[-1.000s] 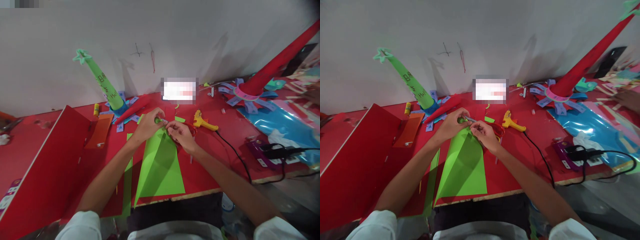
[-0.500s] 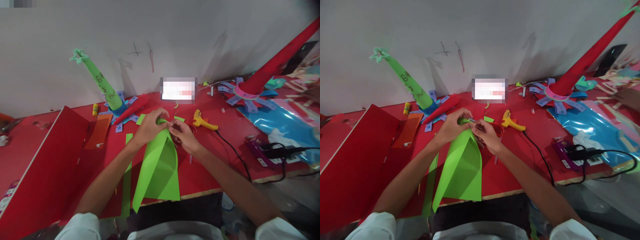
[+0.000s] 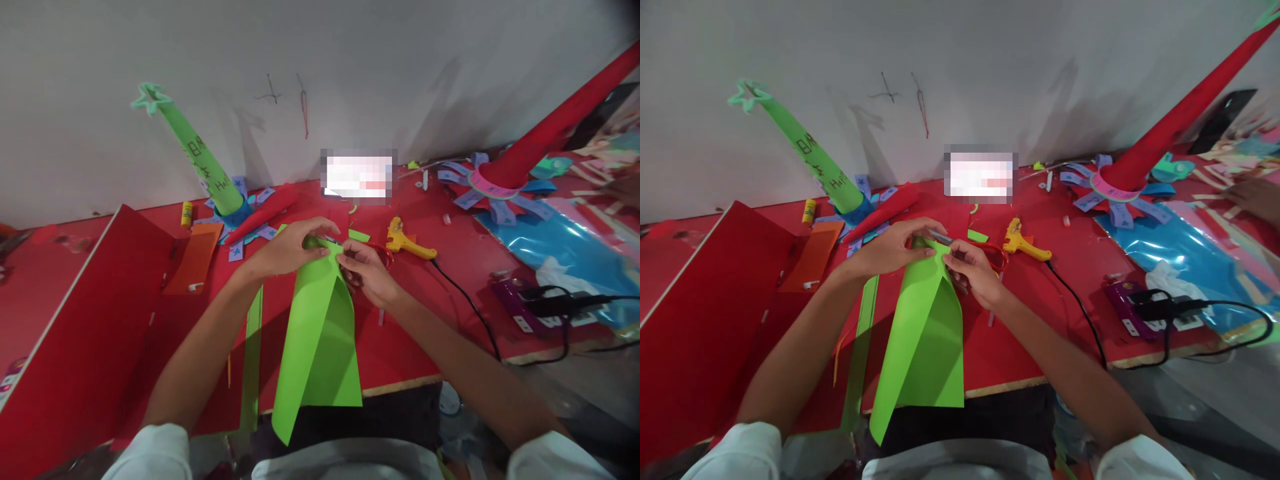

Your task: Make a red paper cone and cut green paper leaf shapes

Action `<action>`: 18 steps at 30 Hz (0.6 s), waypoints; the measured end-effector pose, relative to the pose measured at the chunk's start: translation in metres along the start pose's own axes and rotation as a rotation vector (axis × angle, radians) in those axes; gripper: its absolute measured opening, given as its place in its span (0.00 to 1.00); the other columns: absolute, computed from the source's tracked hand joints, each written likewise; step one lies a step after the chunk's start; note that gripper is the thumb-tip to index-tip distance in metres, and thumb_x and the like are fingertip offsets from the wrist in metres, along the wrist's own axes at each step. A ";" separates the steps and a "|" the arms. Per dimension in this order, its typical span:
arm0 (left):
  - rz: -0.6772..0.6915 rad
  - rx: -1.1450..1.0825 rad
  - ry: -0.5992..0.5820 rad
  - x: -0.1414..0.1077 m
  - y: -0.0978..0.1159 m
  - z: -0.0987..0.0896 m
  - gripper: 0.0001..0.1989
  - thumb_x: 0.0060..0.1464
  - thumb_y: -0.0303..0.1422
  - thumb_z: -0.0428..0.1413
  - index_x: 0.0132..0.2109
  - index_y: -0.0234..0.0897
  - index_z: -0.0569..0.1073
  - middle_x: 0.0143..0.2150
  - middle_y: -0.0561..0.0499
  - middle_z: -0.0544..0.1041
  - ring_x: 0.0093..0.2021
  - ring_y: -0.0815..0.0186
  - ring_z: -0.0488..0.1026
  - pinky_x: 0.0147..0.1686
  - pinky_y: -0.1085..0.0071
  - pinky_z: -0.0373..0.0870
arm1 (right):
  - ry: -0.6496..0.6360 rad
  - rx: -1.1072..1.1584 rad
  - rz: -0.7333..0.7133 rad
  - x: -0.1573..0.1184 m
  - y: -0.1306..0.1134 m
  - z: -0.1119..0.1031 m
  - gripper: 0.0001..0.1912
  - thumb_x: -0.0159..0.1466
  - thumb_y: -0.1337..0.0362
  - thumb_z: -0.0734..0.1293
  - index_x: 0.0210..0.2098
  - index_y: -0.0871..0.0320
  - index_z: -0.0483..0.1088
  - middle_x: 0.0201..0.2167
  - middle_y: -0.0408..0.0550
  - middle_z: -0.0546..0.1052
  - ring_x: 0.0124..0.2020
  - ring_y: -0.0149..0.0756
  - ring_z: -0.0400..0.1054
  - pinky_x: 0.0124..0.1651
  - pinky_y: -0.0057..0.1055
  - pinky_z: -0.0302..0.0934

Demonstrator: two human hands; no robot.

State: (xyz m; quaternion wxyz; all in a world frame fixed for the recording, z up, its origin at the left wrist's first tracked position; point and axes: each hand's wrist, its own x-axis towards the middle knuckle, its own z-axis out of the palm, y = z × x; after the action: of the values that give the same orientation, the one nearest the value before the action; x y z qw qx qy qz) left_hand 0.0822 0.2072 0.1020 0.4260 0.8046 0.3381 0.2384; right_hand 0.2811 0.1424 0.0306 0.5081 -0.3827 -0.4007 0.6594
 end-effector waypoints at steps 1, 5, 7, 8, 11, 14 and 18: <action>-0.001 -0.012 0.000 0.000 0.000 0.000 0.19 0.57 0.35 0.63 0.55 0.40 0.77 0.56 0.44 0.81 0.54 0.57 0.79 0.55 0.61 0.74 | -0.002 0.006 0.006 0.000 0.000 0.000 0.24 0.54 0.48 0.82 0.30 0.54 0.67 0.19 0.33 0.65 0.16 0.22 0.53 0.16 0.23 0.41; 0.003 -0.045 0.045 0.002 -0.004 0.001 0.18 0.54 0.37 0.66 0.51 0.39 0.78 0.53 0.45 0.82 0.50 0.59 0.79 0.52 0.62 0.75 | 0.008 0.035 0.015 0.000 0.000 -0.001 0.23 0.53 0.50 0.82 0.30 0.54 0.67 0.18 0.33 0.67 0.16 0.23 0.54 0.15 0.22 0.41; 0.000 -0.053 0.070 0.003 -0.007 0.001 0.17 0.53 0.37 0.67 0.49 0.39 0.78 0.51 0.46 0.82 0.49 0.60 0.78 0.50 0.63 0.75 | 0.015 0.053 0.014 0.000 0.001 -0.002 0.23 0.53 0.51 0.82 0.31 0.54 0.68 0.18 0.33 0.67 0.16 0.23 0.54 0.16 0.22 0.42; -0.002 -0.057 0.077 0.003 -0.008 0.001 0.17 0.53 0.37 0.68 0.49 0.39 0.78 0.51 0.46 0.82 0.48 0.60 0.78 0.49 0.64 0.75 | 0.014 0.059 0.015 0.001 0.002 -0.002 0.22 0.53 0.51 0.82 0.31 0.54 0.68 0.18 0.33 0.68 0.15 0.23 0.55 0.16 0.23 0.43; -0.006 -0.064 0.084 0.003 -0.007 0.000 0.16 0.53 0.37 0.67 0.49 0.39 0.78 0.50 0.46 0.82 0.50 0.59 0.78 0.52 0.62 0.75 | 0.009 0.068 0.016 0.002 0.004 -0.004 0.21 0.56 0.51 0.80 0.31 0.54 0.68 0.18 0.33 0.68 0.15 0.24 0.54 0.16 0.24 0.44; 0.000 -0.078 0.081 0.004 -0.005 0.000 0.15 0.54 0.37 0.66 0.48 0.38 0.79 0.51 0.45 0.82 0.52 0.58 0.78 0.56 0.60 0.74 | 0.019 0.088 -0.006 0.004 0.005 -0.005 0.19 0.57 0.52 0.80 0.31 0.54 0.69 0.19 0.34 0.68 0.17 0.25 0.56 0.18 0.25 0.46; -0.004 -0.096 0.081 0.005 -0.005 0.001 0.15 0.54 0.37 0.66 0.48 0.38 0.79 0.51 0.44 0.82 0.52 0.58 0.78 0.56 0.59 0.74 | 0.023 0.079 -0.011 0.005 0.006 -0.007 0.19 0.57 0.51 0.80 0.31 0.54 0.69 0.20 0.36 0.68 0.18 0.26 0.57 0.19 0.26 0.47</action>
State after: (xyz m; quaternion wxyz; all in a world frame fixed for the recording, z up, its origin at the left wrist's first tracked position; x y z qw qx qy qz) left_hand 0.0843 0.2123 0.0978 0.4503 0.7724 0.3449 0.2859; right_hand 0.2843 0.1474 0.0224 0.5312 -0.3675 -0.3705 0.6674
